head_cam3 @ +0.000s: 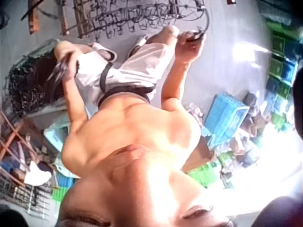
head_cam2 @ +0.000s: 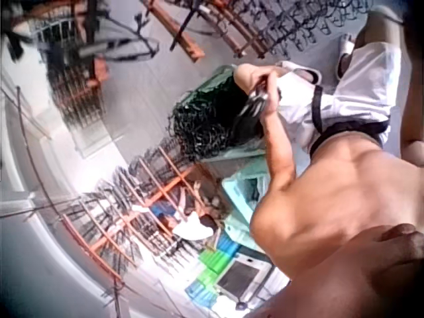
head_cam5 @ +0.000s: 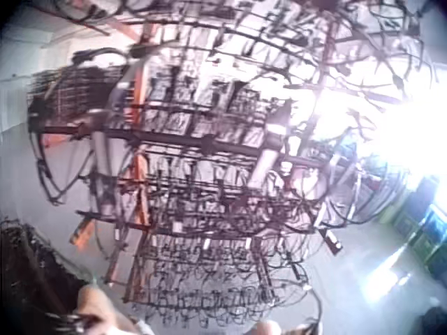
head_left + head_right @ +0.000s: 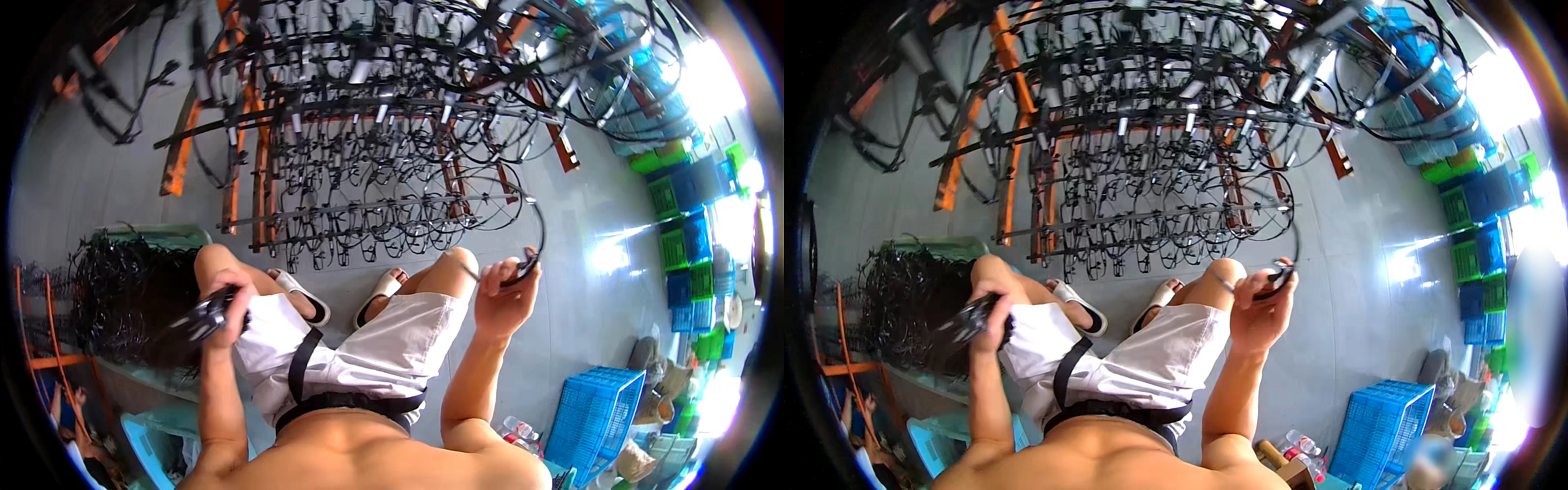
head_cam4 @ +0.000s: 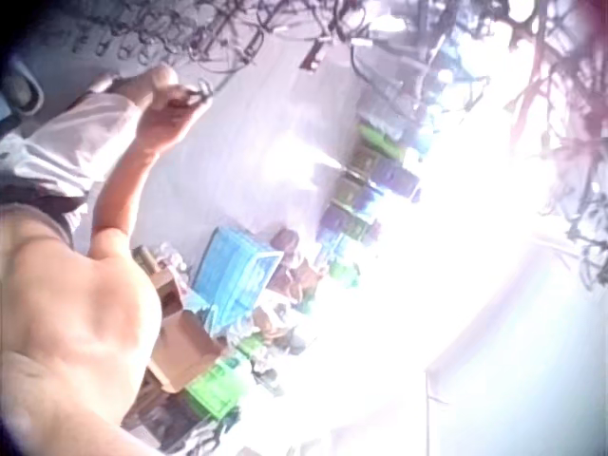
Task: The person sits and repeatedly picks up black wire pieces from a basket, then threads and twists them onto a metal rack structure. They handle the wires by hand, securing them to the rack in a repetitive assembly process.
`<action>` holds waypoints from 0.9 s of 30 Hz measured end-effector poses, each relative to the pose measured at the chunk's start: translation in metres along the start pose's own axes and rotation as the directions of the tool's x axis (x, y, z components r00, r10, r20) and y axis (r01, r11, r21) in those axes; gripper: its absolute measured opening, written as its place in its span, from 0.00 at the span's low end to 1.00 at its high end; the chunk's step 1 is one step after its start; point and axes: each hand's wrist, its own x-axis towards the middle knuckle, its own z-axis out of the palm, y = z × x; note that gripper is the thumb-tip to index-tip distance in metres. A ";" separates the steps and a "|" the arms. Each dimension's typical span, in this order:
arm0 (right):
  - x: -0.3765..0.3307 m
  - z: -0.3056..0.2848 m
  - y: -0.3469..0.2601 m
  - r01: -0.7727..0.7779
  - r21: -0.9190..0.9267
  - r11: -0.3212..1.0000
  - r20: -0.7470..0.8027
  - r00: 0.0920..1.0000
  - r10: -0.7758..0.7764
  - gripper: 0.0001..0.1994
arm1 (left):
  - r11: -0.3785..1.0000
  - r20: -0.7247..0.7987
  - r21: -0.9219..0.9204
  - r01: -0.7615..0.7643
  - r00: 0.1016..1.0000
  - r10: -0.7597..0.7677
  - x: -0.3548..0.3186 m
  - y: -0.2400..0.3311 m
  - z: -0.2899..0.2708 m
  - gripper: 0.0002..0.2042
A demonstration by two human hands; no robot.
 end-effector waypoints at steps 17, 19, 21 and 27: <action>0.119 -0.154 0.069 -0.255 -0.388 0.885 -0.102 0.967 0.234 0.18 | 0.902 0.213 0.356 -0.243 0.961 0.175 0.054 -0.056 0.266 0.16; 0.128 -0.161 0.073 -0.349 -0.294 0.890 -0.109 0.937 0.331 0.17 | 0.887 0.182 0.356 -0.294 0.953 0.243 0.059 -0.054 0.269 0.10; 0.134 -0.166 0.073 -0.393 -0.276 0.877 -0.124 0.919 0.374 0.16 | 0.879 0.205 0.388 -0.279 0.955 0.213 0.063 -0.055 0.272 0.09; 0.148 -0.177 0.091 -0.399 -0.310 0.863 -0.070 0.915 0.398 0.17 | 0.851 0.232 0.455 -0.263 0.957 0.172 0.066 -0.056 0.273 0.06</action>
